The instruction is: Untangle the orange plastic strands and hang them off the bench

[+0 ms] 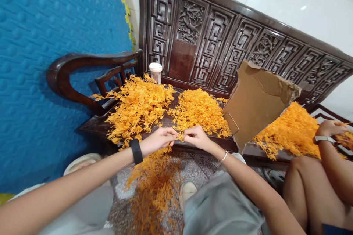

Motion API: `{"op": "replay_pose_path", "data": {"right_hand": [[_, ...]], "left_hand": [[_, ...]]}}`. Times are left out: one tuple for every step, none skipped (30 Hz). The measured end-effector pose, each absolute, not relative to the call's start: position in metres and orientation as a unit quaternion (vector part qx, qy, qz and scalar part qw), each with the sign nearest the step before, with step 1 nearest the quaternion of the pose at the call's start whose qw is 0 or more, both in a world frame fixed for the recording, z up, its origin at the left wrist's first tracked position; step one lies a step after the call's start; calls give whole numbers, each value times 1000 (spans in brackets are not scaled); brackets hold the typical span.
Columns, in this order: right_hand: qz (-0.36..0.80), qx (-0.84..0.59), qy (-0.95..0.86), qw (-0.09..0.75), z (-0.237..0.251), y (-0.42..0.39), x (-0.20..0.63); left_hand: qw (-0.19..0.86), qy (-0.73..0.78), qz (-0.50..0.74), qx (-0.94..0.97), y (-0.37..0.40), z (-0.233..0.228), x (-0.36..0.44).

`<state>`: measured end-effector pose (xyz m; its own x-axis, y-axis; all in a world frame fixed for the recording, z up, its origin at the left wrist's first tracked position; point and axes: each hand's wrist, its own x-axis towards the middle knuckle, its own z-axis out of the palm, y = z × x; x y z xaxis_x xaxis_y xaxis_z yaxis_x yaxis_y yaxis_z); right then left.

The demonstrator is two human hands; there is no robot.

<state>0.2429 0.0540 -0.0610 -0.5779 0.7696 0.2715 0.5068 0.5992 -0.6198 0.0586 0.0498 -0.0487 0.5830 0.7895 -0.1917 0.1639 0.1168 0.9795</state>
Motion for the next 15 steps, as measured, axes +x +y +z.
{"op": "replay_pose_path", "data": {"right_hand": [[247,-376,-852,267,-61,55,244],[247,-378,-851,268,-60,56,245],[244,-381,-850,270,-60,57,245],[240,-385,-849,272,-60,57,246],[235,-388,-849,272,-59,58,246],[230,-391,-849,271,-59,58,246],[226,-393,-850,270,-59,59,246],[223,-394,-851,267,-59,59,246],[220,-394,-852,265,-58,60,246],[216,-392,-854,264,-58,60,246],[211,-391,-856,264,-58,60,246],[205,-389,-858,264,-59,60,246],[198,-389,-860,265,-59,60,246],[190,-389,-862,265,-59,60,246],[180,-388,-864,265,-60,60,247]], "left_hand": [[639,385,249,618,49,-48,60],[637,385,254,618,49,-48,61],[635,387,259,616,48,-47,61],[634,392,263,613,48,-46,62],[634,399,266,607,47,-45,63],[633,407,269,602,46,-44,63],[631,414,271,597,46,-43,64],[630,420,273,593,45,-42,64],[629,425,275,590,44,-42,64],[630,428,276,587,44,-41,65],[633,429,278,582,43,-41,65],[639,429,280,574,43,-41,65],[648,427,284,563,43,-41,65],[658,426,288,550,42,-41,65],[669,425,291,536,41,-41,64]]}}
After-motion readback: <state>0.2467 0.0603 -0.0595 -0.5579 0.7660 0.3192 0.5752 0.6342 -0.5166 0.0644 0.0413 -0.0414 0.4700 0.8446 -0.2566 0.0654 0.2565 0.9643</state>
